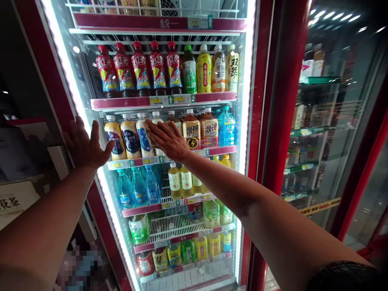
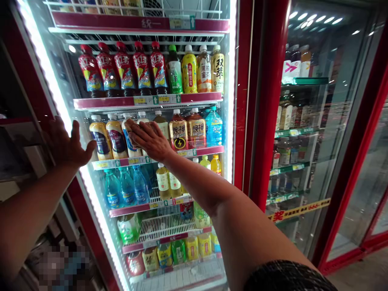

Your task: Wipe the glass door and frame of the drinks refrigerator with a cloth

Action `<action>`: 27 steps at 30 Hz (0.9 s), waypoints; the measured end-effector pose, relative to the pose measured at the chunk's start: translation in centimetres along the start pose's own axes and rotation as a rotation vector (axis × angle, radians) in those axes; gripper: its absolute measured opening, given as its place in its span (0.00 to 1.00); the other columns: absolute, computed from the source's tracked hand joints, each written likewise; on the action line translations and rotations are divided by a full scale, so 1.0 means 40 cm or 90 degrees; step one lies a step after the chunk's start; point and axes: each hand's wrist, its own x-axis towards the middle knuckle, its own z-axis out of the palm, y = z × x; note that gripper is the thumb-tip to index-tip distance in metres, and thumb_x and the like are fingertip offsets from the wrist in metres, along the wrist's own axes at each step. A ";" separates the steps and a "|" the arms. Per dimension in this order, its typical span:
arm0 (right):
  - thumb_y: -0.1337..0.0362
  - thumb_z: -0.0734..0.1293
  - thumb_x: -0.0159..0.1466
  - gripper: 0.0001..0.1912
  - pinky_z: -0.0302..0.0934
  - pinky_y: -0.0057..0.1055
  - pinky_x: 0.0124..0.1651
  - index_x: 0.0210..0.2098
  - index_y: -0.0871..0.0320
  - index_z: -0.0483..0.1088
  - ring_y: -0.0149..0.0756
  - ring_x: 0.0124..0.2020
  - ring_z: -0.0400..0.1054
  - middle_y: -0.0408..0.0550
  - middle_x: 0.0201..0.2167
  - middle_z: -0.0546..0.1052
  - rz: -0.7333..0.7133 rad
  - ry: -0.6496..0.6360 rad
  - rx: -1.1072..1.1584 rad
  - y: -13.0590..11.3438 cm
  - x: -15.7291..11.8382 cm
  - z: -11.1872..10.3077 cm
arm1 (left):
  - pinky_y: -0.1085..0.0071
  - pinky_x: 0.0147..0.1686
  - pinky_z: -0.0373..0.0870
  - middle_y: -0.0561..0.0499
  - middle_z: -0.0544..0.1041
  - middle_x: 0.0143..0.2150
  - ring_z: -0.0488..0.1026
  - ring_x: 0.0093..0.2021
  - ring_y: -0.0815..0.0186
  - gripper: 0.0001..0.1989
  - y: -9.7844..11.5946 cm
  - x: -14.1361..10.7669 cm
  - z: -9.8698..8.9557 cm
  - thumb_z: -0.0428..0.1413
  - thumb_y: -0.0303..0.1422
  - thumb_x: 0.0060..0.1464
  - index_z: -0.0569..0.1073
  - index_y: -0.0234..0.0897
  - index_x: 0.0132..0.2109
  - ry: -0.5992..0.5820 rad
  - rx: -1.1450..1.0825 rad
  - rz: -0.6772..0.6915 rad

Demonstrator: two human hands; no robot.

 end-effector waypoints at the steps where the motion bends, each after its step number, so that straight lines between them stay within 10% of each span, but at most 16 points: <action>1: 0.68 0.57 0.73 0.30 0.25 0.52 0.81 0.73 0.49 0.55 0.41 0.79 0.41 0.41 0.77 0.56 0.007 0.006 -0.005 -0.002 -0.002 0.002 | 0.31 0.70 0.25 0.43 0.30 0.80 0.29 0.79 0.41 0.49 -0.006 0.000 0.006 0.41 0.65 0.58 0.48 0.40 0.77 0.015 -0.001 0.008; 27: 0.72 0.57 0.70 0.34 0.23 0.55 0.80 0.74 0.49 0.53 0.42 0.79 0.38 0.41 0.77 0.55 0.046 0.025 -0.008 0.084 -0.063 -0.034 | 0.30 0.70 0.36 0.39 0.38 0.80 0.37 0.79 0.44 0.45 -0.008 -0.013 0.031 0.42 0.60 0.60 0.48 0.42 0.77 0.069 0.027 -0.001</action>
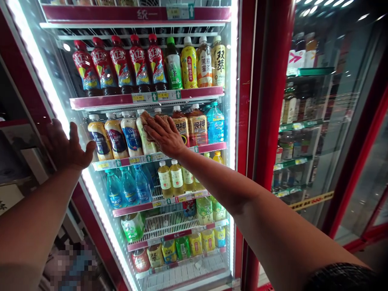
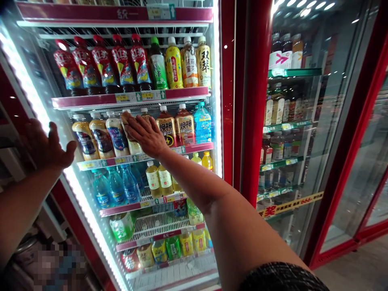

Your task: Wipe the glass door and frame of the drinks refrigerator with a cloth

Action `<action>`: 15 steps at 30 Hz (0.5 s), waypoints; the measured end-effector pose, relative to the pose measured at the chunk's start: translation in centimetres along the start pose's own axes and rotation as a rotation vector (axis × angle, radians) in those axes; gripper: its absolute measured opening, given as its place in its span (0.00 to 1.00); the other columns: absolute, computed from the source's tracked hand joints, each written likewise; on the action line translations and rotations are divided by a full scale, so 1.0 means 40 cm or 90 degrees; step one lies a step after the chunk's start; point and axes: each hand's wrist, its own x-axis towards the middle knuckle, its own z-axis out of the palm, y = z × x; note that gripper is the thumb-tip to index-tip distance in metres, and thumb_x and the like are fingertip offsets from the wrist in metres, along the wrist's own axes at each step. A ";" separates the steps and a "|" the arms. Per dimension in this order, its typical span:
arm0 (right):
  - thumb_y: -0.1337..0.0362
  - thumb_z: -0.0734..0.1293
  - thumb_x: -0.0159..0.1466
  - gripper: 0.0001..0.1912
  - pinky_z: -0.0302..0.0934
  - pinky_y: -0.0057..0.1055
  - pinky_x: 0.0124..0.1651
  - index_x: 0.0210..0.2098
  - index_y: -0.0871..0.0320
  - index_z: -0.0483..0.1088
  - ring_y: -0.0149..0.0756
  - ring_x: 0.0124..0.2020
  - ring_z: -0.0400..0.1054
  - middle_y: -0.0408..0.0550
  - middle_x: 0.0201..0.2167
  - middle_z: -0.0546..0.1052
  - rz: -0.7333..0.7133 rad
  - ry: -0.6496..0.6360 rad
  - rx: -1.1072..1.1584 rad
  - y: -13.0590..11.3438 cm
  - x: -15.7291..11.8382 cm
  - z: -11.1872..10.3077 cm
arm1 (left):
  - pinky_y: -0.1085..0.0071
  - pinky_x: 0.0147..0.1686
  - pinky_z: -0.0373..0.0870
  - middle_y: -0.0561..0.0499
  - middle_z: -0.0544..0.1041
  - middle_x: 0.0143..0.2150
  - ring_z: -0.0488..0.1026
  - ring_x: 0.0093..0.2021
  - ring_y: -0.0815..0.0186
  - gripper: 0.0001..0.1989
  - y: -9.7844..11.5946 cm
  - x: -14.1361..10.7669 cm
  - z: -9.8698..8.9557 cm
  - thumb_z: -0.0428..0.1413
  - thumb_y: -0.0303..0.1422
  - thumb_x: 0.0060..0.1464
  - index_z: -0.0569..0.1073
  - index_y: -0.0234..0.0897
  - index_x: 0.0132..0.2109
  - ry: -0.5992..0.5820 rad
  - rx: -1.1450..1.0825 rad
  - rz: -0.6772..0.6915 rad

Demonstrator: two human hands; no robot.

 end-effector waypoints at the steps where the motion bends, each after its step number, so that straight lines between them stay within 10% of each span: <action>1: 0.72 0.57 0.70 0.34 0.23 0.54 0.80 0.74 0.49 0.53 0.42 0.79 0.38 0.41 0.77 0.55 0.005 -0.001 0.002 -0.002 -0.003 -0.003 | 0.31 0.71 0.36 0.38 0.39 0.80 0.37 0.79 0.44 0.45 0.001 -0.001 0.000 0.43 0.59 0.60 0.48 0.42 0.77 0.005 0.000 -0.001; 12: 0.74 0.58 0.69 0.36 0.26 0.56 0.80 0.75 0.49 0.52 0.42 0.79 0.41 0.41 0.77 0.54 0.003 -0.029 -0.006 0.063 -0.016 -0.055 | 0.29 0.69 0.39 0.22 0.49 0.76 0.42 0.77 0.36 0.42 0.110 0.000 -0.007 0.48 0.44 0.61 0.53 0.18 0.73 0.017 -0.006 -0.024; 15: 0.74 0.58 0.69 0.36 0.26 0.55 0.80 0.75 0.50 0.53 0.44 0.79 0.40 0.42 0.77 0.54 0.052 -0.010 -0.011 0.059 -0.011 -0.051 | 0.37 0.72 0.41 0.30 0.51 0.77 0.44 0.78 0.43 0.37 0.187 0.011 0.004 0.47 0.45 0.62 0.60 0.27 0.72 -0.015 -0.024 0.076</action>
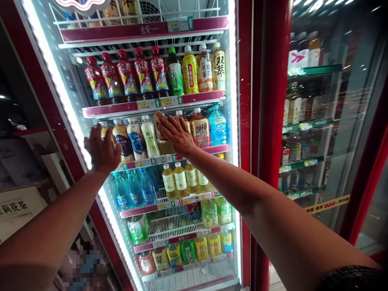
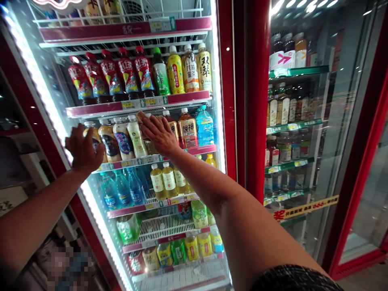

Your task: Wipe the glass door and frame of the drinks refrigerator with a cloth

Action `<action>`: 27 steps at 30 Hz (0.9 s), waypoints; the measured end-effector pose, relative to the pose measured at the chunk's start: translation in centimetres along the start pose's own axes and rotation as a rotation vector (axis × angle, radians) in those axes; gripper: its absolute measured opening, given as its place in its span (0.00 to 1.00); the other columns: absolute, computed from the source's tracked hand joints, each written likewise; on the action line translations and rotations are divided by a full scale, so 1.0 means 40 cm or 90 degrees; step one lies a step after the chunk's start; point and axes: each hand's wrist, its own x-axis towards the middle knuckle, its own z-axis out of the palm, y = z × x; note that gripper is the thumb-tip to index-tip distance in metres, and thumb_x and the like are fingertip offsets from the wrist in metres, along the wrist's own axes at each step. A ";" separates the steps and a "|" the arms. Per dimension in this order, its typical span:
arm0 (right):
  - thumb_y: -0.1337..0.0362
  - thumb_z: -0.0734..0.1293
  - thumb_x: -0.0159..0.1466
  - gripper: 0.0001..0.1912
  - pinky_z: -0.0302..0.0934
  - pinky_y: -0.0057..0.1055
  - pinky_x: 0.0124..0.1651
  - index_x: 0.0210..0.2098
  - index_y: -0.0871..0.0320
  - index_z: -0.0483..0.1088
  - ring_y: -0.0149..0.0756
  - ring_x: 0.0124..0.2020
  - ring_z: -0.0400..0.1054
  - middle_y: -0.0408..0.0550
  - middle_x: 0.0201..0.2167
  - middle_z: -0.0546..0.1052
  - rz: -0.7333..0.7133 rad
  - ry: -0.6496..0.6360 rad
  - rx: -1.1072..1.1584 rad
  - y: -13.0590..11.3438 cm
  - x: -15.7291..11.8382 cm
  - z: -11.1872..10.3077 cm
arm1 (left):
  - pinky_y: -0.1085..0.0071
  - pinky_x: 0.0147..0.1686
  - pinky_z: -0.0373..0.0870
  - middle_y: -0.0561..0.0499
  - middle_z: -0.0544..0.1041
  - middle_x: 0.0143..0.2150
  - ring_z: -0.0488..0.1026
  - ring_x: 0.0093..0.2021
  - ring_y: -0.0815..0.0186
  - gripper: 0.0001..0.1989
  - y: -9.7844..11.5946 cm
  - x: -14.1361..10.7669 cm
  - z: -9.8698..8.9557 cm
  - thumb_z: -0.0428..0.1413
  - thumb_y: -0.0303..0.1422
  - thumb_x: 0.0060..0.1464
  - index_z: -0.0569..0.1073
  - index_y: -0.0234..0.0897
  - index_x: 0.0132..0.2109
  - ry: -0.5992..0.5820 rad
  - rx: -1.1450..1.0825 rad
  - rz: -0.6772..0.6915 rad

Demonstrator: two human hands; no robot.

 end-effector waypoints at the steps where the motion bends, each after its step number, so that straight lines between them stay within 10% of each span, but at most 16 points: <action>1: 0.74 0.58 0.69 0.36 0.27 0.55 0.80 0.74 0.51 0.53 0.44 0.79 0.40 0.42 0.77 0.54 0.006 0.001 0.001 -0.004 -0.004 0.002 | 0.38 0.72 0.40 0.30 0.51 0.77 0.44 0.78 0.44 0.36 0.030 0.008 0.006 0.47 0.45 0.63 0.61 0.29 0.71 -0.008 -0.012 0.045; 9: 0.71 0.58 0.71 0.35 0.29 0.52 0.81 0.75 0.46 0.52 0.41 0.79 0.42 0.39 0.77 0.56 -0.073 -0.020 0.009 0.039 -0.043 -0.011 | 0.38 0.74 0.28 0.45 0.45 0.80 0.38 0.80 0.49 0.34 0.217 0.039 0.081 0.52 0.44 0.63 0.58 0.49 0.74 -0.102 -0.096 0.148; 27: 0.68 0.58 0.72 0.31 0.32 0.54 0.80 0.73 0.47 0.55 0.41 0.79 0.41 0.39 0.76 0.58 -0.009 0.056 -0.005 0.127 -0.096 -0.021 | 0.38 0.74 0.26 0.43 0.44 0.80 0.36 0.80 0.49 0.38 0.225 0.021 0.104 0.54 0.47 0.62 0.55 0.48 0.75 -0.075 -0.092 0.144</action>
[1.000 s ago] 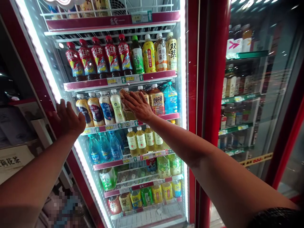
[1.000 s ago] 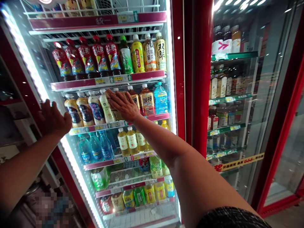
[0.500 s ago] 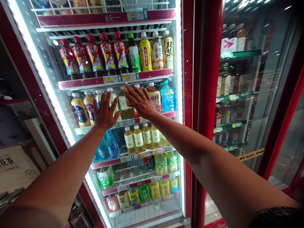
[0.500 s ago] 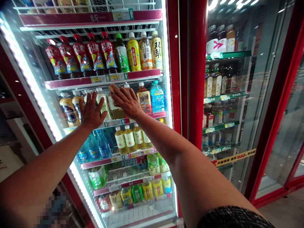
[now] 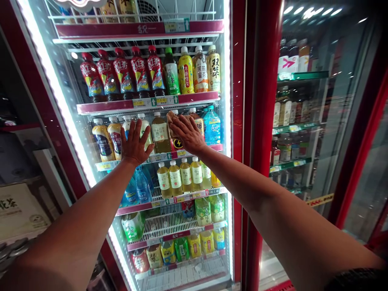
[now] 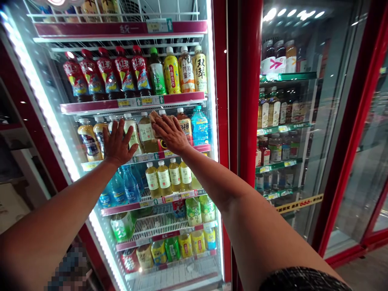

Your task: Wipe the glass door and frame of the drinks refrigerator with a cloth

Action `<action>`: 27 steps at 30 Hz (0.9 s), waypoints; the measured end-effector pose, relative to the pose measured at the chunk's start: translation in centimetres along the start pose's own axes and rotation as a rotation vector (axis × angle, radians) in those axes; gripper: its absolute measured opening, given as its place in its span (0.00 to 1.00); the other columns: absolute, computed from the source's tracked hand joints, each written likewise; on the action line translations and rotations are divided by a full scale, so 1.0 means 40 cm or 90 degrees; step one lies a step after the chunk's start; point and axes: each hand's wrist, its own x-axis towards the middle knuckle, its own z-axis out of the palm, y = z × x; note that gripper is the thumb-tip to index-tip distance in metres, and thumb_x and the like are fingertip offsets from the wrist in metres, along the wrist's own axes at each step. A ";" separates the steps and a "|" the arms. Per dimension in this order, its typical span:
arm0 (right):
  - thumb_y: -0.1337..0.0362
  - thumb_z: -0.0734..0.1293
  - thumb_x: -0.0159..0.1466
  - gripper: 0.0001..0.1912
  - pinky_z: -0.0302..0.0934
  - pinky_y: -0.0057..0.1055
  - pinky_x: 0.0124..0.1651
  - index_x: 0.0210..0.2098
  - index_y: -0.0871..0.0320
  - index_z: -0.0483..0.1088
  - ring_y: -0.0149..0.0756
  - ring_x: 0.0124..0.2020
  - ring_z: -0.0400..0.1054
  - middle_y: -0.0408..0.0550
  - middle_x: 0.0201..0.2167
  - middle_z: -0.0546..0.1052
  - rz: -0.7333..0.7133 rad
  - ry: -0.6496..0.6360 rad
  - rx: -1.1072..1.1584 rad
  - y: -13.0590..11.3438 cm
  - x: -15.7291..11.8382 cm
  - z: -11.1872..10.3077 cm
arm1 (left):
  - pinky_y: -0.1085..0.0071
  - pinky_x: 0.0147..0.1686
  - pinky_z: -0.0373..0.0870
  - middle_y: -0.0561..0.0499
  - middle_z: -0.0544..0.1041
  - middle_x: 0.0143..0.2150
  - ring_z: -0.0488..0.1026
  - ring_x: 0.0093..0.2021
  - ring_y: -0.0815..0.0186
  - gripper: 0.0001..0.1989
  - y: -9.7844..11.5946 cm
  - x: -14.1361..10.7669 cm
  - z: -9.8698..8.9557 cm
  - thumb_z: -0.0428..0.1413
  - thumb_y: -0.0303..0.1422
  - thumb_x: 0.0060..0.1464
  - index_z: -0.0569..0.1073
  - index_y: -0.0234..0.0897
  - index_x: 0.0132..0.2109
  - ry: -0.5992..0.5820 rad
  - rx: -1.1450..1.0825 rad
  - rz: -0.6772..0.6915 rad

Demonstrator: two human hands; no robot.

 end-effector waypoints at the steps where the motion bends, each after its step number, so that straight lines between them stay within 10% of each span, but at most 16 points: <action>1: 0.69 0.58 0.72 0.32 0.32 0.54 0.80 0.74 0.46 0.55 0.42 0.79 0.41 0.39 0.76 0.57 0.006 0.003 0.002 -0.003 -0.005 0.002 | 0.38 0.74 0.26 0.43 0.44 0.80 0.36 0.80 0.49 0.38 0.001 0.000 0.000 0.54 0.48 0.62 0.55 0.47 0.75 0.000 0.000 -0.001; 27: 0.61 0.58 0.73 0.28 0.28 0.60 0.79 0.72 0.48 0.58 0.46 0.78 0.44 0.46 0.75 0.60 0.136 -0.019 -0.078 0.060 -0.032 -0.049 | 0.38 0.74 0.24 0.47 0.43 0.80 0.36 0.80 0.49 0.37 -0.002 -0.003 0.007 0.53 0.47 0.63 0.55 0.49 0.75 0.011 -0.065 0.012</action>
